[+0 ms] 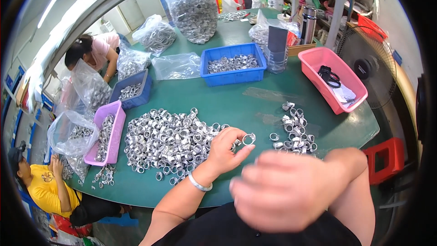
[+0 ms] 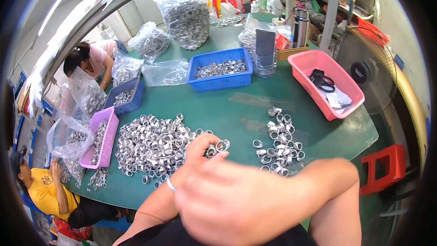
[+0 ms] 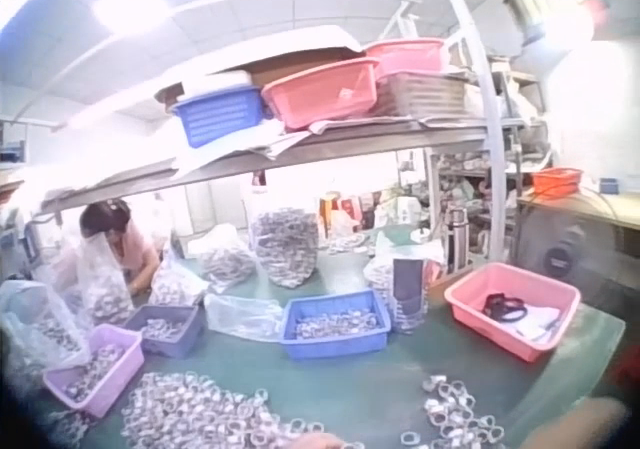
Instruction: The person picks up metal rings from a large pile, rotates them by hand to check for defects, and places them into a separate pile on the table.
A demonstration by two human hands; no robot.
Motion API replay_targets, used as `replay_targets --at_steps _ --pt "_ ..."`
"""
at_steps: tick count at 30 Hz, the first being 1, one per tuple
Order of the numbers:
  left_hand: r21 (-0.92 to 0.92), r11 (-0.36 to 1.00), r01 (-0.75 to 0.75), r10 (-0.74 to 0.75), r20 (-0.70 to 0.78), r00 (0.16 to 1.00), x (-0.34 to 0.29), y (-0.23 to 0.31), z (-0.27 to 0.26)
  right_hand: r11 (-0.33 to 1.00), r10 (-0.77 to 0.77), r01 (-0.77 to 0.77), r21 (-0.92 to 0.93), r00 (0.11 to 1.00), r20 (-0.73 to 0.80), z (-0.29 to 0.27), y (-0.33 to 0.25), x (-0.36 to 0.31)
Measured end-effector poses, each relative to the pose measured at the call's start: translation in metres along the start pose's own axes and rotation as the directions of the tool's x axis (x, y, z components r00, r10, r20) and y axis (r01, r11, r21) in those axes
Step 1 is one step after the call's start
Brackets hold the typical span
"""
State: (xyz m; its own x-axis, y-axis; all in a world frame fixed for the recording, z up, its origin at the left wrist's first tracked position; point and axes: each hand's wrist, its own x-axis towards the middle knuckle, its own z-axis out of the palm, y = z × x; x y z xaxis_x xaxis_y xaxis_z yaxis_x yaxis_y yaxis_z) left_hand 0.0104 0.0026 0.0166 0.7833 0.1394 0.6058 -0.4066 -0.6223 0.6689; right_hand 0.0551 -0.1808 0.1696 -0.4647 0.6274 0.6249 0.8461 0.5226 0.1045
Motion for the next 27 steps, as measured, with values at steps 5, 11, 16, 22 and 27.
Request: replay_targets --at_steps 5,11,16,22,27 --pt "0.120 0.991 -0.061 0.059 0.024 0.998 0.001 0.007 0.003 0.977 -0.104 0.112 -0.184 0.993 0.053 -0.024 -0.023 0.023" --pt "0.208 0.969 -0.133 0.127 0.043 0.991 0.000 0.008 0.004 0.932 -0.067 0.120 -0.343 0.984 0.164 -0.039 -0.035 0.044" --pt "0.246 0.956 -0.160 0.148 0.066 0.987 -0.001 0.008 0.004 0.951 -0.040 0.071 -0.299 0.993 0.107 -0.010 -0.046 0.056" --pt "0.253 0.954 -0.159 0.142 0.086 0.986 -0.002 0.008 0.007 0.960 -0.067 0.112 -0.256 0.982 0.176 -0.014 -0.051 0.055" --pt "0.264 0.952 -0.156 0.138 0.085 0.987 -0.005 0.005 0.004 0.938 -0.087 0.138 -0.319 0.982 0.167 -0.017 -0.046 0.044"
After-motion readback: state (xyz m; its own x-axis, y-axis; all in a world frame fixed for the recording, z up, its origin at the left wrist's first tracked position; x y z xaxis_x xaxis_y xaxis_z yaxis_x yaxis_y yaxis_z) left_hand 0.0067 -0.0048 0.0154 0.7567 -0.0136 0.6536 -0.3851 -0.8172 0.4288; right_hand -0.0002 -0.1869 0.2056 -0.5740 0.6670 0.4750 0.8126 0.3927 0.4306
